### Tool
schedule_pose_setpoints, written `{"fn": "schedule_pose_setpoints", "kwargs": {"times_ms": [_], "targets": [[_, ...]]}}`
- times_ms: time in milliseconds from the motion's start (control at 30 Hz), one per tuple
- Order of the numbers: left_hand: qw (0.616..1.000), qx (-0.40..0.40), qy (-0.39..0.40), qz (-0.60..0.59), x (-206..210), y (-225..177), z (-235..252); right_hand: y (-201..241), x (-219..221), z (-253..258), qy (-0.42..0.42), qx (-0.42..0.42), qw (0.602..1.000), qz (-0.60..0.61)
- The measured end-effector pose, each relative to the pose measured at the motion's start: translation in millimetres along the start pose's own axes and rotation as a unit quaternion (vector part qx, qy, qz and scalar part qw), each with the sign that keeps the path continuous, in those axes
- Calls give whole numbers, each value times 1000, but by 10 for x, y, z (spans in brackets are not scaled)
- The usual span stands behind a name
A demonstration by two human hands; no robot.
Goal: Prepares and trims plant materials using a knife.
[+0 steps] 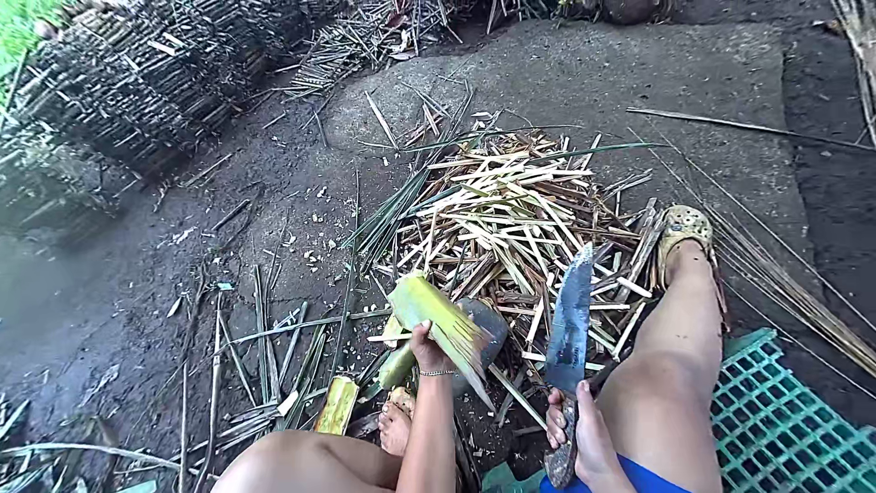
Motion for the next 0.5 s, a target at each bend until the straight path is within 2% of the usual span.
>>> {"fn": "schedule_pose_setpoints", "kwargs": {"times_ms": [67, 167, 333, 433, 500], "targets": [[998, 45, 24, 33, 196, -23, -117, -23, 4, -9, 34, -25, 999, -15], [994, 82, 8, 75, 455, -131, -187, -72, 32, -19, 44, -33, 998, -14], [992, 31, -25, 118, 564, -195, -189, -50, 26, -9, 35, -30, 999, 3], [996, 58, 7, 65, 543, -190, -240, 38, 29, -13, 52, -34, 998, -1], [996, 64, 57, 22, 580, -251, -197, 179, 95, 69, 71, -54, 996, -17]]}}
Point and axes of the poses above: each hand's wrist, its own z-axis towards the middle knuckle, its own x-axis out of the palm, y = z × x, the point moved 4 cm from there along z, towards the middle knuckle, and after that the axes turned 6 degrees about y, right-handed, at the moved point
